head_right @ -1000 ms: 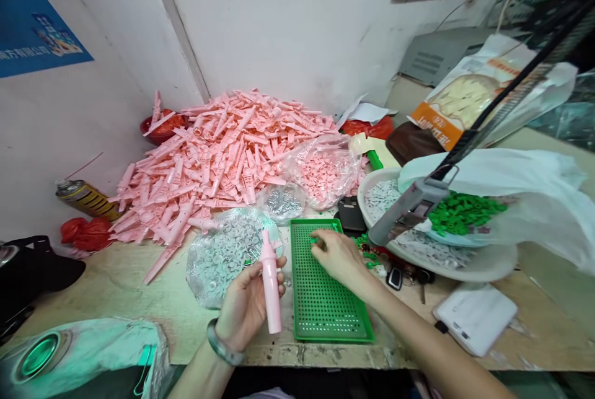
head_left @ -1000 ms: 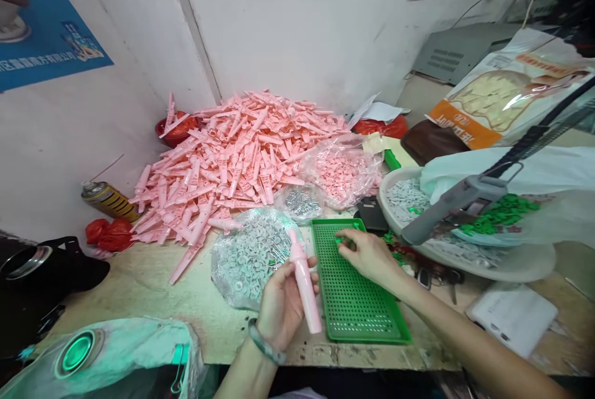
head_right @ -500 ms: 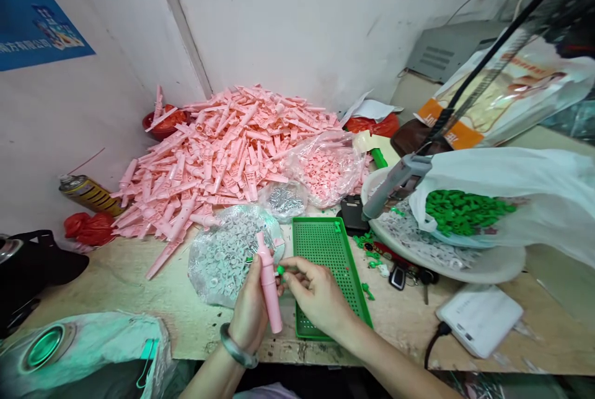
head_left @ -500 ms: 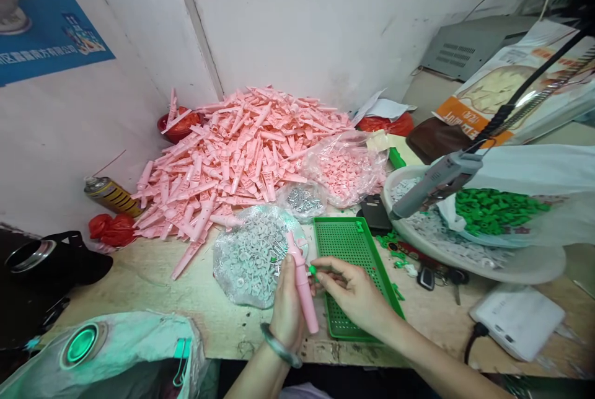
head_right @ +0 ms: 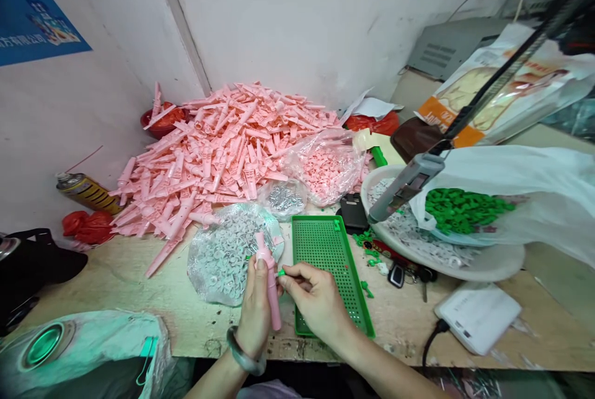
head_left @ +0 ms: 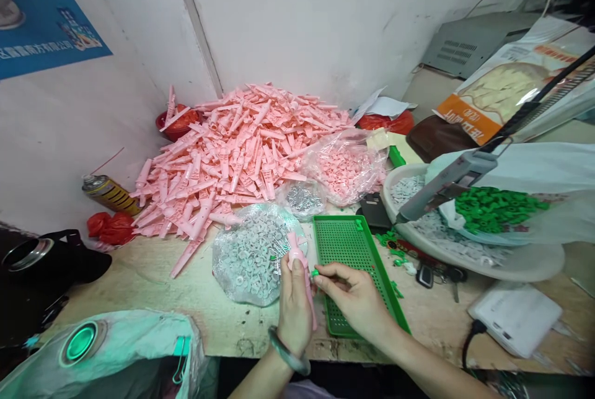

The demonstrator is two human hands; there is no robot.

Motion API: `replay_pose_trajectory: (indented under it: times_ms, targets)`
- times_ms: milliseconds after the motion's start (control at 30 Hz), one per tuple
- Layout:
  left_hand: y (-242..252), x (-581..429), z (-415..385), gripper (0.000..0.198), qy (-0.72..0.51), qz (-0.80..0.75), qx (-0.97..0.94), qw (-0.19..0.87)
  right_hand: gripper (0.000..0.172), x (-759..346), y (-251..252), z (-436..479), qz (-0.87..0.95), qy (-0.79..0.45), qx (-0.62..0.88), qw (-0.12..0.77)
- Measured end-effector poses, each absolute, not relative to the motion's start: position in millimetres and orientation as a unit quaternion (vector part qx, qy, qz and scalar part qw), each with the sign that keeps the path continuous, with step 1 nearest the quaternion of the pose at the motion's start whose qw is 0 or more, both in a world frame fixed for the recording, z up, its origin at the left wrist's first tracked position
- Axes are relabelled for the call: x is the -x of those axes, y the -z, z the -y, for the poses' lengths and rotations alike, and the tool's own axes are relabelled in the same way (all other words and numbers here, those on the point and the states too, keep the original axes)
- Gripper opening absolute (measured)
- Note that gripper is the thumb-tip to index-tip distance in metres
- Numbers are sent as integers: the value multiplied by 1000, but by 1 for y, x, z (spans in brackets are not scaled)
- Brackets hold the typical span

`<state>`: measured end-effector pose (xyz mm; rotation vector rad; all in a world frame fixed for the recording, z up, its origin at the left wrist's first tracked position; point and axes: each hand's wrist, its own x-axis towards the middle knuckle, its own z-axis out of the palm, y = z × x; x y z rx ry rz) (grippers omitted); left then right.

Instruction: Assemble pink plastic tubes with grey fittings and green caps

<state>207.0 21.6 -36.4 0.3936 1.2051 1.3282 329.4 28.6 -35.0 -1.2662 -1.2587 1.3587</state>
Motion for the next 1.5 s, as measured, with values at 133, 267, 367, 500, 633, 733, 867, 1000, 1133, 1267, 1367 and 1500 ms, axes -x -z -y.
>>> replay_pose_trajectory:
  times_ms: [133, 267, 367, 500, 633, 733, 867, 1000, 1133, 1267, 1367, 1500]
  targets:
    - [34, -207, -17, 26, -538, -557, -262, 576, 33, -333, 39, -29, 474, -607, 492, 407]
    - [36, -208, -9, 23, -523, -563, -321, 554, 34, -334, 41, -26, 453, -640, 488, 383]
    - [34, -211, -5, 19, -546, -575, -348, 500, 32, -328, 41, -25, 444, -635, 496, 392]
    - [32, -217, -12, 16, -542, -555, -370, 511, 33, -329, 38, -20, 509, -587, 504, 378]
    - [27, -216, -22, 32, -485, -498, -239, 678, 18, -368, 22, -12, 653, -287, 540, 447]
    - [20, -212, -25, 39, -430, -456, -146, 765, 39, -417, 6, -24, 524, 63, 528, 665]
    - [15, -215, -20, 37, -301, -409, -100, 856, 40, -463, 2, -57, 496, -232, 485, 682]
    - [19, -227, -9, 24, -278, -379, -52, 881, 26, -454, 14, -55, 476, -398, 451, 641]
    - [25, -236, 2, 20, -302, -434, -59, 847, 24, -418, 21, -21, 477, -426, 424, 641]
    - [26, -243, 5, 28, -313, -453, -88, 830, 17, -397, 31, -2, 506, -384, 462, 619]
    - [25, -247, 5, 48, -314, -448, -116, 829, 20, -394, 46, 0, 490, -354, 486, 631]
    - [25, -249, 4, 63, -324, -451, -116, 824, 21, -395, 67, 0, 463, -342, 484, 659]
